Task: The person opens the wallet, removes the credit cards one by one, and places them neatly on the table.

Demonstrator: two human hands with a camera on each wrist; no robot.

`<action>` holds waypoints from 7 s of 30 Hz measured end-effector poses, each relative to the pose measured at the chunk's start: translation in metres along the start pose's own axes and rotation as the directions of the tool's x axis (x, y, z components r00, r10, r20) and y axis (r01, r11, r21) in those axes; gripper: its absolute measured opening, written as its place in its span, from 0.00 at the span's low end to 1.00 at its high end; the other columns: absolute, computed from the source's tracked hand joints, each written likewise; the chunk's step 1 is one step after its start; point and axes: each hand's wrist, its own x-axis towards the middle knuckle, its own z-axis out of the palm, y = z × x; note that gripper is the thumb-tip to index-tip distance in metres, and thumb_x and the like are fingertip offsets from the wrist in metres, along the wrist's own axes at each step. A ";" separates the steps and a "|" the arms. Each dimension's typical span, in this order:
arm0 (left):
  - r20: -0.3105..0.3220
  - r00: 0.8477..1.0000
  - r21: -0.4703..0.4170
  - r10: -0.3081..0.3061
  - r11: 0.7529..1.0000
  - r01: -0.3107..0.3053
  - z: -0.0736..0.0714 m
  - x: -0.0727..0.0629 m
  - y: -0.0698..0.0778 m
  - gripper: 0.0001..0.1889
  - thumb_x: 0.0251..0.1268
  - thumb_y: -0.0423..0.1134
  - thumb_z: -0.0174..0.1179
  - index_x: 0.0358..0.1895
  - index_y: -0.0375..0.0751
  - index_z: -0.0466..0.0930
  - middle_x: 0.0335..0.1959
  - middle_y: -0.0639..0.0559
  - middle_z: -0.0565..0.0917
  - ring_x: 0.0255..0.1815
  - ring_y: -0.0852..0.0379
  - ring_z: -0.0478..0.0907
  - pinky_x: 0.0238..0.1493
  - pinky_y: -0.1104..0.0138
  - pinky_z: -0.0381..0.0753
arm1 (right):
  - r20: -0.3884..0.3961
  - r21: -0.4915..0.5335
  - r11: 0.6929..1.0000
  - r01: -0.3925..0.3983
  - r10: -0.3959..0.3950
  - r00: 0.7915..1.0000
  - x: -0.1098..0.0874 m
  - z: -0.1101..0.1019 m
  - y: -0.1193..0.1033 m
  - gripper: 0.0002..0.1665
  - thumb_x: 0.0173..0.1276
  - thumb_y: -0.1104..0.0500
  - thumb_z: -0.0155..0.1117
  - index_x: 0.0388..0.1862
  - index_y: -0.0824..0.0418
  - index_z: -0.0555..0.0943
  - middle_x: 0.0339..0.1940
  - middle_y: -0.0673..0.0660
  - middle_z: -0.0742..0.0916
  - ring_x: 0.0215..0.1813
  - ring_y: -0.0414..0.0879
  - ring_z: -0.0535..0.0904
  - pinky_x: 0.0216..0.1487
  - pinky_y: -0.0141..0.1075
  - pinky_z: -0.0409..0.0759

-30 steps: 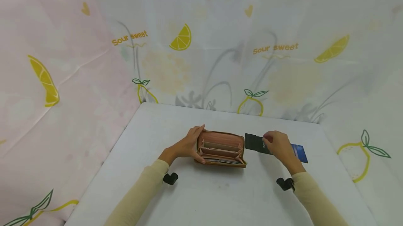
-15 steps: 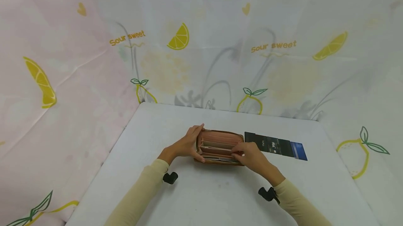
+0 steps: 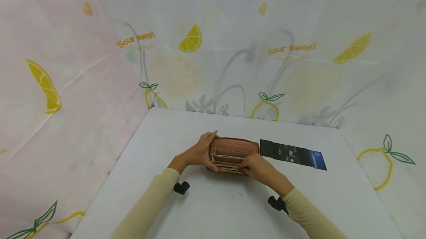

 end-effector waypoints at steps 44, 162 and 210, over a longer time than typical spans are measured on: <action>0.014 1.000 0.000 -0.015 1.000 0.015 -0.001 0.001 0.005 0.74 0.33 0.63 0.79 0.78 0.36 0.37 0.70 0.45 0.54 0.69 0.48 0.51 0.69 0.56 0.61 | -0.029 -0.441 0.897 0.027 -0.045 0.999 -0.008 0.006 -0.012 0.08 0.56 0.67 0.73 0.23 0.60 0.82 0.18 0.50 0.78 0.22 0.42 0.74 0.20 0.33 0.74; 0.007 1.000 -0.012 -0.023 1.000 0.023 0.002 0.008 0.009 0.73 0.35 0.62 0.79 0.78 0.34 0.37 0.70 0.43 0.55 0.69 0.44 0.51 0.68 0.52 0.61 | 0.136 0.340 0.547 -0.765 0.776 0.615 -0.080 0.005 0.104 0.16 0.57 0.53 0.76 0.29 0.67 0.88 0.15 0.51 0.84 0.18 0.42 0.80 0.29 0.38 0.79; 0.013 0.999 0.012 -0.029 1.000 0.029 0.002 0.006 0.006 0.73 0.34 0.61 0.80 0.78 0.36 0.37 0.69 0.43 0.55 0.66 0.47 0.53 0.68 0.54 0.61 | -0.328 0.228 0.950 -0.213 0.281 0.902 -0.035 -0.010 0.037 0.04 0.60 0.65 0.72 0.33 0.60 0.85 0.27 0.48 0.84 0.28 0.38 0.79 0.28 0.33 0.79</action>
